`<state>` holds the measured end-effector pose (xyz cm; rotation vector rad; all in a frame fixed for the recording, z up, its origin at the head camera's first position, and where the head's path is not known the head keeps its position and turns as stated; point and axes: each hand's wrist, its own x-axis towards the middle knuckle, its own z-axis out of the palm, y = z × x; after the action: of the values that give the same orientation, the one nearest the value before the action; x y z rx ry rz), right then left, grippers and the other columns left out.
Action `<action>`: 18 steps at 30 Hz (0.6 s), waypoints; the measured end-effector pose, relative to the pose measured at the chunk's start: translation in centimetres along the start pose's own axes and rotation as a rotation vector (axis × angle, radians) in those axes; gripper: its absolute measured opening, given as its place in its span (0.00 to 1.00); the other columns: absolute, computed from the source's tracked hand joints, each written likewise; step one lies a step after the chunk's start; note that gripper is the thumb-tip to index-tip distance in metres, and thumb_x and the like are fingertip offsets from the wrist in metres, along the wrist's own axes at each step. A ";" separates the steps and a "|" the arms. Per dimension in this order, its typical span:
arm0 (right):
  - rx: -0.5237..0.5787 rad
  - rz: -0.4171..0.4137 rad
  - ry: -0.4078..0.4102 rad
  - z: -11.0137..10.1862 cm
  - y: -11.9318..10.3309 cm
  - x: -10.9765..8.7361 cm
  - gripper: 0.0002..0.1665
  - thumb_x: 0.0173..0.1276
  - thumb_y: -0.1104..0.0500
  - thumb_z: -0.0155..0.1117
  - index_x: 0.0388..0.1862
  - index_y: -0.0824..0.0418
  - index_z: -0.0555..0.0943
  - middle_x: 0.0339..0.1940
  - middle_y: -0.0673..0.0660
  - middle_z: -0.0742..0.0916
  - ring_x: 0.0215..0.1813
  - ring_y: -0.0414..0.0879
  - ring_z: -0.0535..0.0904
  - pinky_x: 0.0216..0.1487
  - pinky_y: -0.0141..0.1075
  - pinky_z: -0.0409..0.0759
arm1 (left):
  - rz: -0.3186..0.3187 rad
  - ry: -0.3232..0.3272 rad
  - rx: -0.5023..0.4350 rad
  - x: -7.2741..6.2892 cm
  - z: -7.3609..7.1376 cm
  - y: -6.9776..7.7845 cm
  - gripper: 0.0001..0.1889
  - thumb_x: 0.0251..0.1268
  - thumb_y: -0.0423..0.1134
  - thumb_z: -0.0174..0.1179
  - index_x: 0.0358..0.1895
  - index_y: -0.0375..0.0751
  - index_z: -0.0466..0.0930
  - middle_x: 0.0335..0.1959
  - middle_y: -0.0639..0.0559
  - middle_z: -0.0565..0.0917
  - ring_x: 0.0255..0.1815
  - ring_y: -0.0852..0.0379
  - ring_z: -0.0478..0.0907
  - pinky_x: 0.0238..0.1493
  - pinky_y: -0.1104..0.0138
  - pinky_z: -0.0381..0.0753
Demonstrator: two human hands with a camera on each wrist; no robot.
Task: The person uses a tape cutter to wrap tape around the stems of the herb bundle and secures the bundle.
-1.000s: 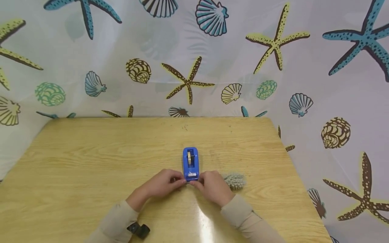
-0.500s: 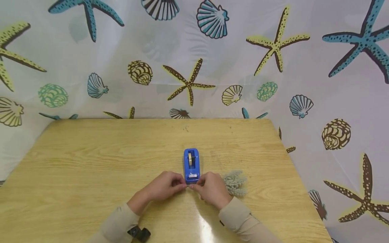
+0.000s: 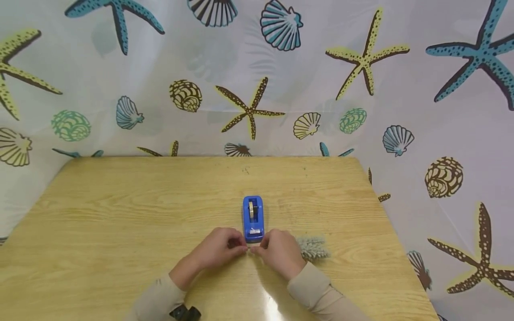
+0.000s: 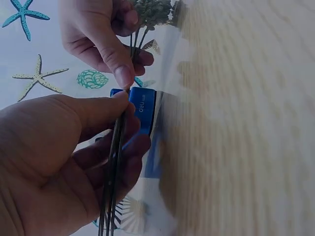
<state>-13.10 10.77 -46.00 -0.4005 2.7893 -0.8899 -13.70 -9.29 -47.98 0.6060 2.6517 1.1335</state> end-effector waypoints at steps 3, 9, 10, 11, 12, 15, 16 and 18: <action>-0.034 -0.014 -0.015 0.0 -0.1 -0.2 0.14 0.62 0.48 0.74 0.25 0.55 0.88 0.22 0.46 0.86 0.21 0.38 0.75 0.24 0.32 0.73 | -0.002 0.009 0.048 -0.2 0.2 0.2 0.05 0.64 0.38 0.67 0.31 0.43 0.87 0.28 0.56 0.80 0.30 0.63 0.74 0.34 0.71 0.77; -0.090 -0.018 -0.030 0.3 -0.2 -0.4 0.14 0.59 0.49 0.76 0.24 0.57 0.86 0.24 0.48 0.86 0.22 0.38 0.75 0.24 0.31 0.73 | 0.042 -0.020 0.153 -0.4 0.7 0.4 0.05 0.62 0.39 0.69 0.31 0.43 0.89 0.27 0.57 0.78 0.29 0.64 0.71 0.33 0.71 0.74; -0.102 -0.026 -0.027 0.4 -0.2 -0.5 0.14 0.59 0.49 0.76 0.24 0.57 0.86 0.23 0.48 0.85 0.21 0.38 0.74 0.24 0.31 0.73 | 0.047 -0.023 0.168 -0.4 0.7 0.3 0.05 0.62 0.39 0.69 0.30 0.43 0.89 0.27 0.58 0.78 0.28 0.65 0.70 0.33 0.71 0.73; -0.111 -0.039 -0.026 0.4 -0.2 -0.5 0.15 0.59 0.49 0.76 0.23 0.57 0.86 0.22 0.48 0.85 0.21 0.39 0.74 0.23 0.31 0.72 | 0.051 -0.026 0.183 -0.4 0.8 0.3 0.05 0.62 0.40 0.69 0.30 0.44 0.89 0.27 0.58 0.78 0.28 0.65 0.70 0.33 0.72 0.73; -0.122 -0.052 -0.024 0.4 -0.2 -0.5 0.15 0.59 0.49 0.76 0.22 0.57 0.86 0.22 0.48 0.85 0.21 0.39 0.73 0.24 0.31 0.72 | 0.056 -0.024 0.194 -0.4 0.8 0.3 0.05 0.62 0.40 0.69 0.30 0.44 0.89 0.27 0.58 0.78 0.28 0.65 0.70 0.33 0.71 0.73; -0.137 -0.075 -0.034 0.2 -0.4 -0.6 0.16 0.59 0.48 0.76 0.26 0.60 0.87 0.27 0.51 0.87 0.26 0.41 0.76 0.28 0.34 0.76 | 0.070 -0.012 0.213 -0.5 0.8 0.3 0.05 0.60 0.40 0.70 0.30 0.43 0.89 0.28 0.58 0.79 0.29 0.65 0.71 0.34 0.71 0.75; -0.135 -0.074 -0.043 0.1 -0.5 -0.7 0.17 0.60 0.48 0.75 0.29 0.61 0.87 0.29 0.53 0.88 0.28 0.42 0.78 0.30 0.35 0.77 | 0.072 -0.005 0.211 -0.5 0.7 0.3 0.05 0.60 0.40 0.71 0.31 0.43 0.90 0.28 0.57 0.80 0.30 0.64 0.73 0.35 0.70 0.76; -0.124 -0.062 -0.061 -0.5 -0.6 -0.8 0.19 0.63 0.46 0.73 0.34 0.62 0.88 0.35 0.55 0.89 0.33 0.44 0.81 0.35 0.39 0.81 | 0.071 0.010 0.196 -0.6 0.5 0.3 0.06 0.58 0.40 0.72 0.33 0.41 0.90 0.30 0.55 0.82 0.32 0.63 0.75 0.38 0.69 0.78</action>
<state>-12.40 10.81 -45.17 -0.5262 2.7985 -0.7060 -12.92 -9.02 -48.12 0.7359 2.7913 0.9009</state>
